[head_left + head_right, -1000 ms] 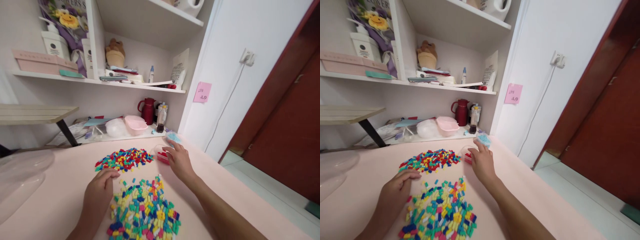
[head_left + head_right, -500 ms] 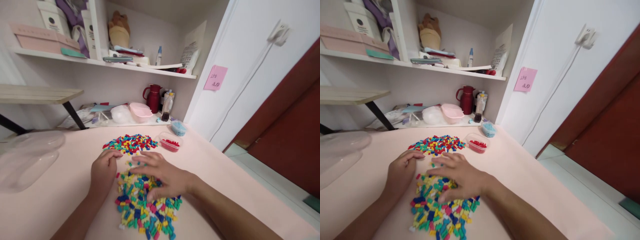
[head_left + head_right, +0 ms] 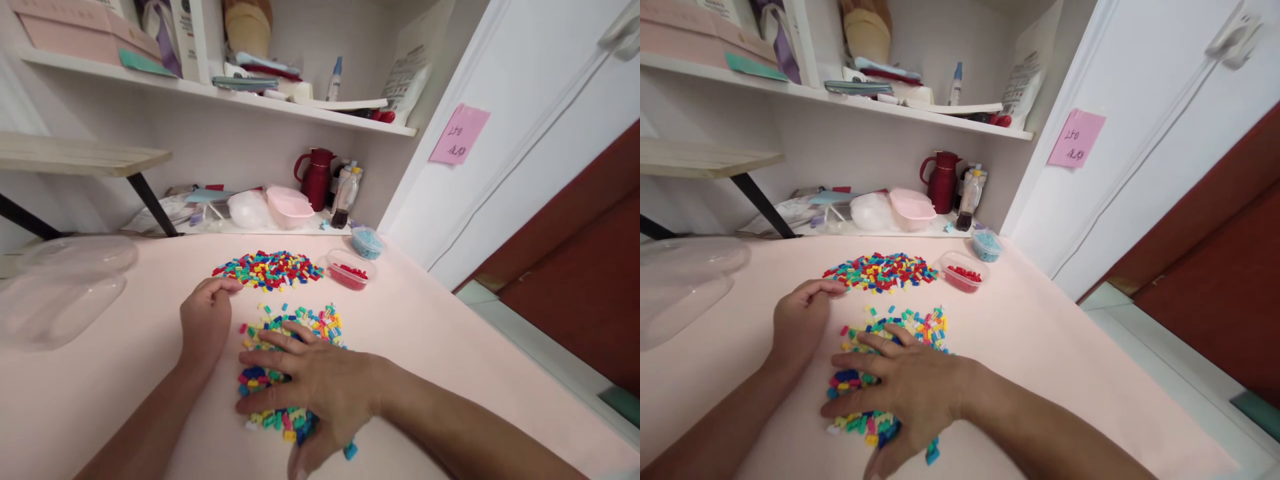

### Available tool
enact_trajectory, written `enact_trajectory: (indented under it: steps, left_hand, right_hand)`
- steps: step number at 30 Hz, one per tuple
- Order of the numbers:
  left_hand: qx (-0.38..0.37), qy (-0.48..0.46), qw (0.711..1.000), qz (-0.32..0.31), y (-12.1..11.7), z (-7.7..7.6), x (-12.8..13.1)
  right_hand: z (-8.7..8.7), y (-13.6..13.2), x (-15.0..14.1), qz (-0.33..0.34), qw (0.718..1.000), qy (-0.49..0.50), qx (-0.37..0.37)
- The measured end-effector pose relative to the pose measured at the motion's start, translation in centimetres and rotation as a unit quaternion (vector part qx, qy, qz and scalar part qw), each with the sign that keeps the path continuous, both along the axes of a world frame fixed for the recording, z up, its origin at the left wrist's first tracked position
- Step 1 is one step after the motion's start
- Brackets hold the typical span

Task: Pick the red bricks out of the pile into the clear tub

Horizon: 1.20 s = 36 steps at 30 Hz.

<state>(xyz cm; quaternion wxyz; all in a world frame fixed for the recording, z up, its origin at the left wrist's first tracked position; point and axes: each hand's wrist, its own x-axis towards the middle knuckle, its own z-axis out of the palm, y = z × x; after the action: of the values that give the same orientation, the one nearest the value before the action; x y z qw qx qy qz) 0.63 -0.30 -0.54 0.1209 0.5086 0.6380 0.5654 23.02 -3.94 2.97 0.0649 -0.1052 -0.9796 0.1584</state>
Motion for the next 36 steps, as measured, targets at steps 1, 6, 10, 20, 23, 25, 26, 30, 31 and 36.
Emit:
enact_trajectory:
  steps: [1,6,10,20,23,25,26,30,31,36]
  left_hand:
    - [-0.004,-0.006,1.000,0.003,0.0,0.0,0.0]
    - [-0.012,-0.012,1.000,0.000,-0.1,0.2,0.2]
    - [-0.017,-0.013,1.000,0.009,0.0,0.3,0.3]
    - [0.008,0.014,1.000,-0.013,0.1,0.0,-0.2]
    - [0.025,0.069,0.996,-0.041,0.5,-0.4,-0.1]
    - [0.007,0.106,0.992,-0.061,0.8,-0.6,0.1]
    - [-0.003,0.122,0.990,-0.068,0.9,-0.7,0.1]
    - [-0.019,0.154,0.986,-0.065,1.2,-1.0,0.2]
    - [-0.018,0.156,0.986,-0.061,1.1,-1.0,0.1]
    - [-0.012,0.171,0.982,-0.075,0.9,-0.8,0.2]
  right_hand:
    - [-0.3,0.2,-0.1,-0.006,1.000,0.004,0.011]
    - [-1.2,2.0,-0.3,-0.055,0.996,0.039,0.064]
    - [-0.9,3.1,0.4,-0.090,0.993,0.058,0.049]
    - [-2.0,5.8,1.8,-0.300,0.917,0.261,-0.031]
    - [-3.1,6.8,2.1,-0.351,0.903,0.247,-0.019]
    - [-3.7,7.1,2.2,-0.366,0.907,0.210,0.003]
    - [-4.0,7.2,2.2,-0.366,0.911,0.190,0.013]
    - [-4.2,7.2,2.0,-0.331,0.930,0.156,0.030]
    - [-4.2,7.1,2.0,-0.324,0.932,0.158,0.028]
    - [-3.8,6.7,1.5,-0.315,0.936,0.157,0.024]
